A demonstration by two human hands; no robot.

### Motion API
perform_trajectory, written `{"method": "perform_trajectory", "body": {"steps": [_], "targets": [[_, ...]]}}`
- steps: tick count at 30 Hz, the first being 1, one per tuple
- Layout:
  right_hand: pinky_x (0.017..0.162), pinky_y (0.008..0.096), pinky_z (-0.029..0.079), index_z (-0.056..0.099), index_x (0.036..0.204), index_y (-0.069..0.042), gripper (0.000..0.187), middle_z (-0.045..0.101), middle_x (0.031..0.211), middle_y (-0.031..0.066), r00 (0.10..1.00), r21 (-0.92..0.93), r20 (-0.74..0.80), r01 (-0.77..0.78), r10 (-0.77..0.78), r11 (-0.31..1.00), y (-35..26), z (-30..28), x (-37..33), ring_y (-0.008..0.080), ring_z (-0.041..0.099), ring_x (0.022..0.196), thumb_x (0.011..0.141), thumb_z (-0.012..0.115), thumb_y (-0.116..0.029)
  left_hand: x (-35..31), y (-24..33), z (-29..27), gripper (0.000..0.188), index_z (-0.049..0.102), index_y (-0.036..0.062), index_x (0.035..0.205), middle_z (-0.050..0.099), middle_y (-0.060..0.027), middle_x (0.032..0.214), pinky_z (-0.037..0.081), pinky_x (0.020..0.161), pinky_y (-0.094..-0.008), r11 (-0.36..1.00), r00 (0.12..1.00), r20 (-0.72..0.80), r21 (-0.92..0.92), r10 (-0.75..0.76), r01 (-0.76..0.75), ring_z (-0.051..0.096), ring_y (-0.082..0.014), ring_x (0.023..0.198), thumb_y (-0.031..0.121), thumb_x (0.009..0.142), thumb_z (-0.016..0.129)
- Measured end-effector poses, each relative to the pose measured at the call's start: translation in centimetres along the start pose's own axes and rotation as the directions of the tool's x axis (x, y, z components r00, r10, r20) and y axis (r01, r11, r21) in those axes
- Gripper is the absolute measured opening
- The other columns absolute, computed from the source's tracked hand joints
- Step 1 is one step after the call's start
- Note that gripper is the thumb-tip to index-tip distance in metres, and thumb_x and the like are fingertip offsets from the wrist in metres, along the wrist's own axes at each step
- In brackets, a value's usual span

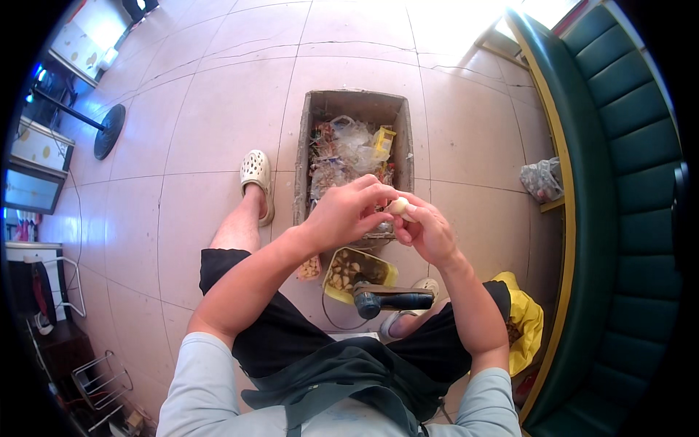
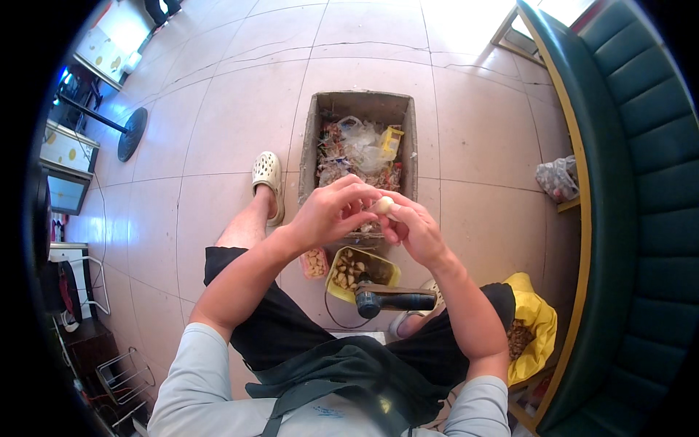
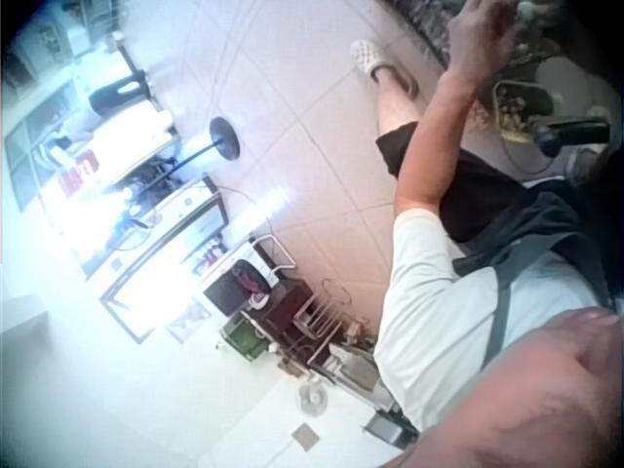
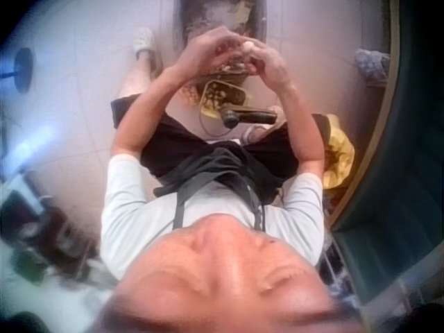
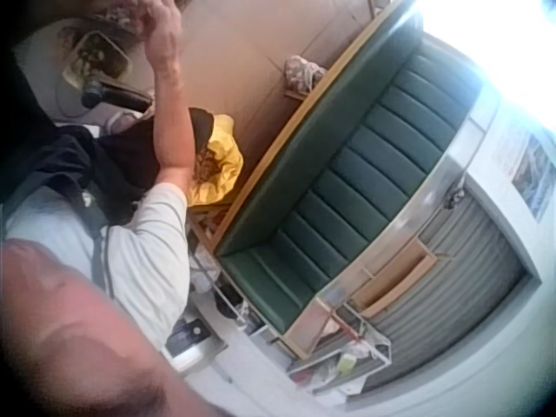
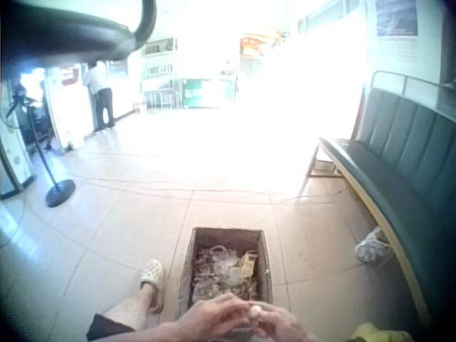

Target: The person peels cloves of garlic by hand over a cardboard box and places the peeled cloves into a small container.

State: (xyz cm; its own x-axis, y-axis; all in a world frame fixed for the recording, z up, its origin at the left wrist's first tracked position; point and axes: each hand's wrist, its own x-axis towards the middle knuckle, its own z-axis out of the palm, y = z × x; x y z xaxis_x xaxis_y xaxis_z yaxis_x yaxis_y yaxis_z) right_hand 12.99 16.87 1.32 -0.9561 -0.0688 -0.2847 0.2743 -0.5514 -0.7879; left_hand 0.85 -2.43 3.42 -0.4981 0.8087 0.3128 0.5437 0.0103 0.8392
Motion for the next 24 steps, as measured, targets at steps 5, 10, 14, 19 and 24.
{"method": "perform_trajectory", "body": {"steps": [5,10,14,19,24], "targets": [[0.059,0.0225,0.040,0.050,0.146,0.003,0.047,0.060,0.094,0.0033,0.999,0.092,0.035,-0.012,0.009,0.996,0.1,0.1,-0.2,0.0095,0.051,0.069,0.106,0.045,-0.022,-0.3,-0.7,0.3,0.034,0.071,0.0072,0.121,0.067,-0.0086,0.102,0.058,0.066,-0.0306,0.991,0.993,-0.014,0.066,0.119,-0.117,0.069,-0.0185,0.079,0.005,0.088,0.080],[0.059,0.0231,0.039,0.051,0.145,0.003,0.046,0.060,0.093,0.0035,0.997,0.169,0.070,-0.045,0.033,0.985,0.1,0.3,-0.3,0.0095,0.049,0.068,0.106,0.045,-0.022,-0.4,-1.5,0.6,0.030,0.073,0.0063,0.115,0.067,-0.0094,0.103,0.058,0.068,-0.0311,0.980,0.978,-0.059,0.043,0.199,-0.197,0.069,-0.0207,0.082,0.003,0.087,0.081],[0.058,0.0232,0.038,0.052,0.143,0.003,0.046,0.059,0.092,0.0033,0.996,0.204,0.078,-0.048,0.032,0.978,0.1,0.1,-0.4,0.0096,0.047,0.067,0.105,0.046,-0.022,-0.2,-0.1,0.5,0.026,0.075,0.0059,0.111,0.066,-0.0092,0.103,0.058,0.070,-0.0316,0.996,0.996,-0.047,-0.038,0.080,-0.082,0.068,-0.0213,0.083,0.003,0.086,0.081],[0.059,0.0232,0.038,0.053,0.141,0.004,0.046,0.058,0.090,0.0028,0.995,0.218,0.077,-0.073,0.057,0.973,0.1,0.4,-0.4,0.0095,0.046,0.066,0.104,0.046,-0.023,-0.4,-0.5,0.5,0.027,0.075,0.0062,0.111,0.066,-0.0089,0.102,0.057,0.071,-0.0317,0.991,0.990,-0.053,-0.013,0.130,-0.131,0.068,-0.0211,0.085,0.003,0.086,0.082],[0.059,0.0232,0.038,0.054,0.141,0.004,0.046,0.058,0.089,0.0024,0.995,0.208,0.084,-0.065,0.049,0.976,0.1,0.3,-0.4,0.0092,0.046,0.066,0.104,0.045,-0.023,-0.5,-0.7,0.6,0.024,0.073,0.0049,0.106,0.065,-0.0085,0.100,0.056,0.070,-0.0326,0.991,0.989,-0.056,-0.019,0.133,-0.135,0.067,-0.0214,0.085,0.003,0.084,0.083]]}}
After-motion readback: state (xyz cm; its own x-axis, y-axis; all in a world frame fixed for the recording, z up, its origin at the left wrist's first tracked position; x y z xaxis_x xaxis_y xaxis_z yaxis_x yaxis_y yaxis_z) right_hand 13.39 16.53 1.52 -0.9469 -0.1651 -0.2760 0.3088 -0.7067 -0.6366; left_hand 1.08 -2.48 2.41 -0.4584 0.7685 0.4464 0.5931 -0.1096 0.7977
